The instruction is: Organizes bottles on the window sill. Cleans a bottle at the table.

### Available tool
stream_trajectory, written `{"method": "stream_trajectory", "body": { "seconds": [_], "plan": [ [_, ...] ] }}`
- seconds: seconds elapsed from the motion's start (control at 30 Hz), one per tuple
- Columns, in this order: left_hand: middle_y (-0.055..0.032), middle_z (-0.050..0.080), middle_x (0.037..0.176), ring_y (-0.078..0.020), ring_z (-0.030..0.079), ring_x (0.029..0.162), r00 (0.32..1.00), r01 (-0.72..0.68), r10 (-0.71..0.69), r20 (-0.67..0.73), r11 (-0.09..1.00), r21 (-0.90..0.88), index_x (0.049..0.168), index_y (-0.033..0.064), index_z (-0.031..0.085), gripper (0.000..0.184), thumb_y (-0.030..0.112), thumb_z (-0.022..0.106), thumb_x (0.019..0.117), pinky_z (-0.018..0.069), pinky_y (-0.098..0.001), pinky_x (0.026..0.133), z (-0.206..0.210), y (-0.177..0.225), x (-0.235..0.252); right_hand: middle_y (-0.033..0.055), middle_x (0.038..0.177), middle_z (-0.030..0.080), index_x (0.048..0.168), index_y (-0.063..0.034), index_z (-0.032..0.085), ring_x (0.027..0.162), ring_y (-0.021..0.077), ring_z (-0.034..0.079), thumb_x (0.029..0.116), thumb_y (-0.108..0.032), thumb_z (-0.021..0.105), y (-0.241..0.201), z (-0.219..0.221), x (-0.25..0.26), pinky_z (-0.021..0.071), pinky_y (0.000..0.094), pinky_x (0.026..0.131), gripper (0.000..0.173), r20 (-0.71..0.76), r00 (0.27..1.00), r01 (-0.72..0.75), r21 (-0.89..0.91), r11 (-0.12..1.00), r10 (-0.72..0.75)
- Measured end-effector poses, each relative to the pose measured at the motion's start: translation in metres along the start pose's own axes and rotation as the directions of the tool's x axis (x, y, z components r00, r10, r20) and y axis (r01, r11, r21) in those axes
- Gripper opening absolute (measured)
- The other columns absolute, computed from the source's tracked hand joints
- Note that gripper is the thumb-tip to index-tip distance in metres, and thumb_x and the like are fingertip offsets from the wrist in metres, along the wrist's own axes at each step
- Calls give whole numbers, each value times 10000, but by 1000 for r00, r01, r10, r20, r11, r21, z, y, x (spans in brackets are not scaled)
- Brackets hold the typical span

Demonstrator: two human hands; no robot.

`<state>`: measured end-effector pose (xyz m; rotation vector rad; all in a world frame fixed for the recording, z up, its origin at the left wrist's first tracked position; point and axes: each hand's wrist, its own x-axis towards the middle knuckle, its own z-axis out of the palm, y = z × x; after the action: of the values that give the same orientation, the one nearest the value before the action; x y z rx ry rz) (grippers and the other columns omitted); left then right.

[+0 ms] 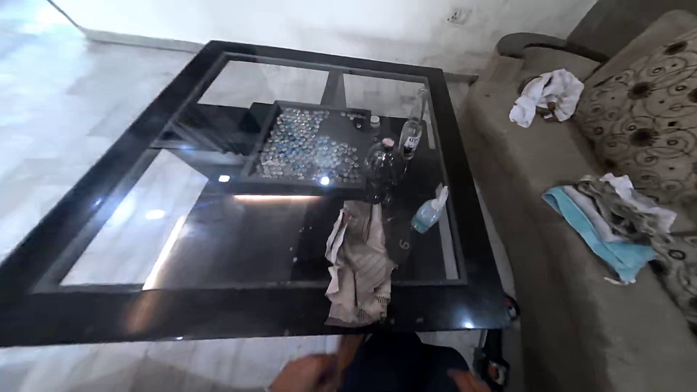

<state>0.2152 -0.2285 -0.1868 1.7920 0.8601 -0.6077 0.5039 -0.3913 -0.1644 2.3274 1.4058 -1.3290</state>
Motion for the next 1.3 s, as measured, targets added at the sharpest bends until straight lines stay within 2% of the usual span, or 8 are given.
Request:
{"method": "stream_trajectory", "body": {
  "seconds": [0.07, 0.2, 0.27, 0.4, 0.57, 0.77, 1.0, 1.3],
  "plan": [
    [-279, 696, 1085, -428, 689, 1010, 931, -32, -7, -366, 994, -101, 1182, -81, 667, 322, 197, 584, 1042, 525, -597, 934, 6, -15, 9, 310, 1373, 593, 1406, 36, 580, 1270, 506, 569, 1048, -280, 571, 5, 6, 9, 420, 657, 1068, 477, -66, 995, 75, -63, 995, -79],
    [-267, 701, 1031, -405, 695, 970, 479, -216, 102, -872, 976, -4, 1088, -100, 688, 249, 116, 630, 978, 554, -558, 900, 26, -72, 17, 302, 1387, 587, 1424, 32, 562, 1285, 500, 561, 1048, -258, 579, -3, 26, 14, 416, 648, 1074, 475, -132, 968, 196, -135, 971, -213],
    [-295, 677, 1157, -484, 642, 1112, 345, -166, 69, -936, 986, 12, 1152, -80, 690, 287, 114, 695, 941, 485, -664, 960, 27, -104, 13, 277, 1412, 579, 1449, 4, 548, 1313, 471, 551, 1053, -269, 574, -11, 34, 8, 409, 628, 1094, 481, -129, 966, 205, -134, 969, -223],
    [-311, 438, 1531, -544, 372, 1427, 268, 5, -218, -939, 974, -225, 1438, -4, 555, 593, 249, 752, 940, 253, -762, 1102, 19, -145, -16, 251, 1466, 544, 1501, -25, 491, 1353, 445, 521, 1066, -290, 558, -31, 48, -21, 394, 608, 1116, 514, -22, 972, 231, -120, 966, -235],
    [-291, 230, 1655, -515, 136, 1544, 71, 94, -510, -858, 859, -503, 1555, 38, 412, 705, 454, 606, 1019, 62, -795, 1145, -9, -189, -15, 257, 1456, 544, 1509, -27, 473, 1336, 432, 538, 1068, -292, 556, -43, 36, -43, 396, 597, 1119, 521, -19, 974, 218, -187, 958, -226],
    [-265, 60, 1701, -488, 5, 1568, -16, 165, -730, -683, 672, -722, 1630, 65, 245, 725, 472, 463, 1071, 26, -811, 1136, -51, -198, -19, 247, 1448, 556, 1499, -24, 484, 1323, 420, 556, 1066, -292, 559, -66, 20, -57, 413, 581, 1118, 515, -43, 953, 290, -156, 944, -300],
    [-230, 103, 1708, -462, 74, 1573, -87, 254, -758, -646, 610, -750, 1638, 107, 250, 690, 488, 370, 1076, 153, -787, 1143, -66, -218, 1, 210, 1441, 571, 1477, -51, 523, 1298, 372, 585, 1059, -301, 571, -116, -48, -35, 445, 550, 1103, 489, -214, 913, 321, -147, 936, -347],
    [-221, 148, 1703, -474, 100, 1566, -149, 279, -765, -627, 576, -769, 1628, 130, 293, 645, 461, 380, 1080, 169, -787, 1135, -68, -224, 9, 245, 1247, 669, 1366, 49, 563, 1099, 355, 674, 1013, -134, 657, -171, -221, 87, 526, 526, 958, 408, -773, 569, 505, 58, 861, -281]
  ]
}}
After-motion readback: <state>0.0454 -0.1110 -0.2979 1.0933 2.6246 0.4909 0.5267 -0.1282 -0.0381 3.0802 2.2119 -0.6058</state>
